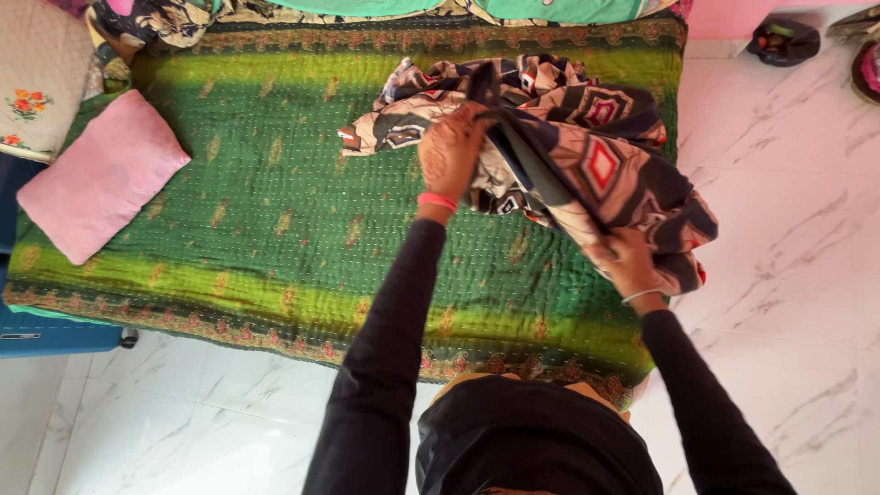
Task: The person folds a large patterned blanket on a bed, smoothing it out and folding it into a compact square. They then pick up a pink pillow and a floral pillow, placing them on the bed.
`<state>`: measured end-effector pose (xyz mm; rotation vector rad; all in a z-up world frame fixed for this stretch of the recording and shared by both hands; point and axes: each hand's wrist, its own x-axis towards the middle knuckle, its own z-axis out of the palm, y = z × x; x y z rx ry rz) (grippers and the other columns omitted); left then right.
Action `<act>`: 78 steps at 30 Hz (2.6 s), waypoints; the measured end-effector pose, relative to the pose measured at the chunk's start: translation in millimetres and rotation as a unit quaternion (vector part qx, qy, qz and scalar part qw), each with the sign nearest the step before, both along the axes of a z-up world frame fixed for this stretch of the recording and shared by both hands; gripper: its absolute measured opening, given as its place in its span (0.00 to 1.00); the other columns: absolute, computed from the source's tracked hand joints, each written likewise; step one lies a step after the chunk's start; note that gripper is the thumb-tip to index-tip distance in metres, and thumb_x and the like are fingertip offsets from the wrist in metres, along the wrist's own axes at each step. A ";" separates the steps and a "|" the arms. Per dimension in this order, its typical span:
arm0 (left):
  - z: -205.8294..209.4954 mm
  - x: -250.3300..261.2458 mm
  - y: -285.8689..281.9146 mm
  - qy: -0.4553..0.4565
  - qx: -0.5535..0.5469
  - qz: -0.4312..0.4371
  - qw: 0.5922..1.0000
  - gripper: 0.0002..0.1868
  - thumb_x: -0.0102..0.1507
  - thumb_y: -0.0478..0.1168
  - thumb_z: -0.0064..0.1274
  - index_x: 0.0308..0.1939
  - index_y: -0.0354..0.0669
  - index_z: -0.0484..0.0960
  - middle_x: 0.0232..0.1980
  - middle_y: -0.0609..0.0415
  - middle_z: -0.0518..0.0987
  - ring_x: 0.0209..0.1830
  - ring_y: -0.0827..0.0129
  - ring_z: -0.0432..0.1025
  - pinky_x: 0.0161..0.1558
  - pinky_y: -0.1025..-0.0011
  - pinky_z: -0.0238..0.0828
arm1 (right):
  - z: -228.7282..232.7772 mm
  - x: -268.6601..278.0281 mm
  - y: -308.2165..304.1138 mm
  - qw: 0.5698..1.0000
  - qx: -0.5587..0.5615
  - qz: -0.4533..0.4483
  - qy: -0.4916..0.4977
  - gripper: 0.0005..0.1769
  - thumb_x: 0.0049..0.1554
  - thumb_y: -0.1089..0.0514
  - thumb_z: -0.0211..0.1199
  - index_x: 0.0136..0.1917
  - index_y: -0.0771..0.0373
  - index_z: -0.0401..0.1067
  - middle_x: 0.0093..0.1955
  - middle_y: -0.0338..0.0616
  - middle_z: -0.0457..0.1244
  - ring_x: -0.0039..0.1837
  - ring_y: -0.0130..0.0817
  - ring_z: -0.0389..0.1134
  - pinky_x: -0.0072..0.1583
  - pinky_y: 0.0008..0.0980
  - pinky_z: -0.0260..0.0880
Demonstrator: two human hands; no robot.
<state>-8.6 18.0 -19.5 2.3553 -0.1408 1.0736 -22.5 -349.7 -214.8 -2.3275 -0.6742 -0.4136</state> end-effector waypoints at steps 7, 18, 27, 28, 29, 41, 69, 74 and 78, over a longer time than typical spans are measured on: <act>-10.2 8.2 57.3 0.141 -0.096 0.070 0.983 0.11 0.63 0.49 0.56 0.44 0.53 0.87 0.41 0.52 0.83 0.44 0.55 0.76 0.44 0.60 0.70 | -2.4 -10.3 -21.7 0.991 0.095 -0.035 0.085 0.17 0.54 0.51 0.73 0.46 0.67 0.79 0.52 0.42 0.65 0.53 0.35 0.68 0.56 0.34 0.72; -56.9 -43.5 24.1 -0.013 -0.214 0.128 0.968 0.09 0.55 0.36 0.64 0.39 0.46 0.85 0.49 0.55 0.73 0.52 0.56 0.69 0.51 0.60 0.67 | 103.6 -5.1 -72.2 0.959 0.244 -0.028 0.144 0.16 0.55 0.66 0.70 0.58 0.64 0.77 0.51 0.35 0.69 0.52 0.23 0.68 0.55 0.24 0.68; -116.2 -28.4 49.7 0.100 -0.303 0.046 0.947 0.07 0.63 0.37 0.59 0.45 0.44 0.84 0.33 0.53 0.79 0.31 0.60 0.73 0.36 0.63 0.71 | 86.8 18.3 -59.6 0.979 0.139 -0.073 0.134 0.08 0.59 0.62 0.69 0.52 0.66 0.80 0.43 0.42 0.68 0.43 0.27 0.65 0.48 0.29 0.66; -125.5 -25.2 48.2 0.132 -0.301 0.068 0.942 0.08 0.64 0.39 0.60 0.46 0.45 0.85 0.30 0.51 0.78 0.28 0.59 0.72 0.32 0.62 0.70 | 83.6 24.8 -59.7 0.969 0.163 -0.075 0.170 0.07 0.61 0.60 0.69 0.51 0.65 0.80 0.43 0.41 0.68 0.42 0.27 0.64 0.47 0.29 0.65; -133.1 -22.8 43.6 0.138 -0.181 0.073 0.971 0.09 0.64 0.40 0.59 0.47 0.47 0.83 0.34 0.53 0.80 0.28 0.59 0.74 0.31 0.62 0.71 | 79.1 27.4 -56.0 0.966 0.178 -0.090 0.163 0.08 0.63 0.59 0.69 0.52 0.65 0.80 0.43 0.42 0.68 0.42 0.28 0.64 0.47 0.29 0.65; -106.6 -54.3 -90.3 0.208 -0.057 -0.208 0.954 0.16 0.64 0.46 0.55 0.56 0.51 0.82 0.45 0.54 0.84 0.36 0.60 0.80 0.37 0.64 0.76 | 101.4 -23.5 98.1 0.996 0.080 -0.016 0.021 0.07 0.59 0.62 0.70 0.49 0.67 0.78 0.45 0.49 0.65 0.42 0.43 0.67 0.46 0.38 0.67; -6.1 65.1 103.8 -0.090 -0.365 0.013 0.927 0.08 0.65 0.31 0.54 0.46 0.40 0.85 0.40 0.57 0.85 0.37 0.77 0.76 0.40 0.75 0.74 | -115.1 -21.2 -133.6 0.824 -0.367 -0.214 0.374 0.24 0.61 0.39 0.56 0.54 0.59 0.81 0.54 0.54 0.71 0.56 0.53 0.72 0.56 0.52 0.73; -33.2 43.9 150.9 -0.032 -0.390 0.102 0.914 0.06 0.69 0.31 0.51 0.43 0.41 0.84 0.33 0.58 0.81 0.23 0.80 0.69 0.24 0.76 0.63 | -78.1 -6.6 -234.2 0.795 -0.356 -0.357 0.338 0.23 0.69 0.45 0.52 0.52 0.62 0.81 0.53 0.57 0.73 0.56 0.54 0.74 0.57 0.53 0.74; -69.5 39.0 104.4 0.000 -0.438 -0.025 0.899 0.07 0.69 0.31 0.51 0.46 0.45 0.83 0.34 0.62 0.79 0.24 0.84 0.70 0.24 0.80 0.66 | -80.3 11.2 -195.3 0.905 -0.158 -0.298 0.258 0.16 0.67 0.54 0.53 0.54 0.62 0.79 0.55 0.54 0.72 0.59 0.50 0.74 0.60 0.49 0.73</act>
